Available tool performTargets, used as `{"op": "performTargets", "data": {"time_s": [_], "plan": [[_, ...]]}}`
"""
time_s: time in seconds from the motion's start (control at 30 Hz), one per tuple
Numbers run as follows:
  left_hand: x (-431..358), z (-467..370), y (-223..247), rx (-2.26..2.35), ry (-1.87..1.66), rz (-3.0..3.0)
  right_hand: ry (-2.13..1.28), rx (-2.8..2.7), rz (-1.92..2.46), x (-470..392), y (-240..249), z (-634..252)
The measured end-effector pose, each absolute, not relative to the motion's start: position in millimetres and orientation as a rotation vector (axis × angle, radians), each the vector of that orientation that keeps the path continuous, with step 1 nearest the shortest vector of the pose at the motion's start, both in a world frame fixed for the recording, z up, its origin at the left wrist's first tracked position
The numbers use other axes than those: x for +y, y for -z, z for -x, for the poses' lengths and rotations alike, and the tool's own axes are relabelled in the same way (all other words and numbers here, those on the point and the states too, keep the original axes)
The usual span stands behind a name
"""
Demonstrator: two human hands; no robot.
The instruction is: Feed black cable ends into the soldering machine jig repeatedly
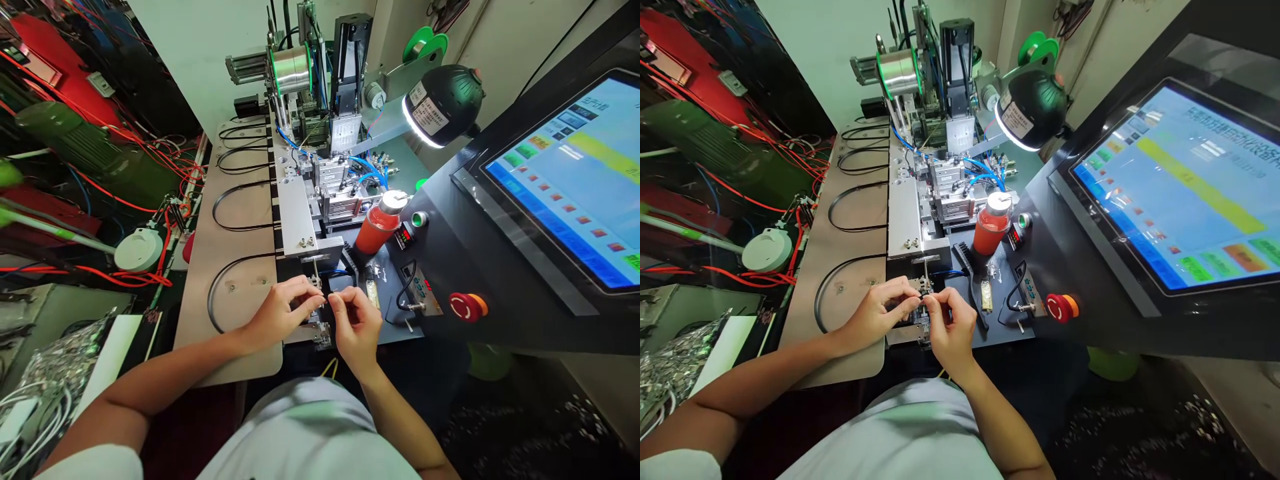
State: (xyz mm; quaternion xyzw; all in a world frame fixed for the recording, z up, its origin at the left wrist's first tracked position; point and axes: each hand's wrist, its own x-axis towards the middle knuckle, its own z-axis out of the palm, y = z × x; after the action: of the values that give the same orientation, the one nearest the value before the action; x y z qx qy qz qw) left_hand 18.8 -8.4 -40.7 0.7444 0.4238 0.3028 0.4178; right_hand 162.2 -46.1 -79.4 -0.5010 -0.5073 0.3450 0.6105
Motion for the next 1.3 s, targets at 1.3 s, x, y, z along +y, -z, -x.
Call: {"op": "performTargets", "data": {"time_s": [1.3], "plan": [[23.3, -15.7, 53.5, 1.498, -0.224, -2.135, -1.007, -1.409, 1.288, -16.6, 114.6, -188.3]]}}
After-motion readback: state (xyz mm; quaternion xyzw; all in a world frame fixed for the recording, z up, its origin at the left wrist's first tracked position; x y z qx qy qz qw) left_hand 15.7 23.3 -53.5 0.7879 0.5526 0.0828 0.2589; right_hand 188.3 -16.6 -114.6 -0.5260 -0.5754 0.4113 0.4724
